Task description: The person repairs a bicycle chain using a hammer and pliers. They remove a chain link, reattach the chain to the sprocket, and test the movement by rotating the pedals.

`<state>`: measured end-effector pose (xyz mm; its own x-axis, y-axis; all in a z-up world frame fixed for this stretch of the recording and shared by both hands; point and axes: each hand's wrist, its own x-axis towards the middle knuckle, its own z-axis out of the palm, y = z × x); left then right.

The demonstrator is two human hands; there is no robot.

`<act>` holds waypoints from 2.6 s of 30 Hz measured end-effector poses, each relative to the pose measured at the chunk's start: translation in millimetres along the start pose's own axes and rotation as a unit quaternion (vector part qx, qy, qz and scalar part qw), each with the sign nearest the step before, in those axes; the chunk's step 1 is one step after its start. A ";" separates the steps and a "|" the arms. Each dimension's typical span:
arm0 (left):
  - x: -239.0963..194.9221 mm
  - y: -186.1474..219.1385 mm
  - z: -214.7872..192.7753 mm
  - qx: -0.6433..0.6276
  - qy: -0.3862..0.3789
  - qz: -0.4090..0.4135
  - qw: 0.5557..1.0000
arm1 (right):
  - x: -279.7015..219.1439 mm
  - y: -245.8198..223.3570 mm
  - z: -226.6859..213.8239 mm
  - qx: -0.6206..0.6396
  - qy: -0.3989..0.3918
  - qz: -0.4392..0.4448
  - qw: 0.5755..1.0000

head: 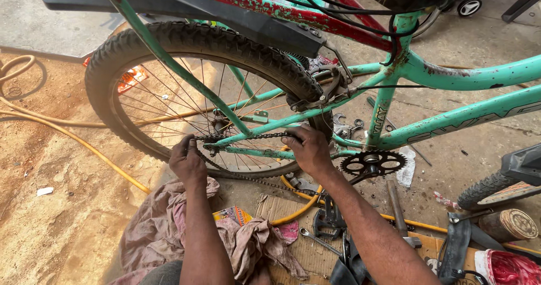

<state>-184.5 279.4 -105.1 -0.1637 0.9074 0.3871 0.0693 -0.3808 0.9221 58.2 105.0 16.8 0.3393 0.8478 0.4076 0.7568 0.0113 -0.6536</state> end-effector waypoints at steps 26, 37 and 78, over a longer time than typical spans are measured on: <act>-24.2 67.9 -4.6 0.222 -0.021 -0.107 0.969 | -100.6 58.0 -42.5 -0.380 0.125 -0.012 0.916; -123.2 260.6 76.8 0.210 -0.501 0.163 0.824 | -212.5 121.4 -84.2 -0.296 0.146 0.263 0.907; -237.6 205.1 199.9 0.200 -0.519 0.257 0.790 | -196.8 216.0 -123.4 -0.128 0.274 0.207 0.930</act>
<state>65.4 21.3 -8.0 0.8682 0.3880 0.3094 0.2046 -0.8478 0.4892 223.8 -124.7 -125.9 0.8125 0.3527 0.4642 0.5819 -0.4419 -0.6828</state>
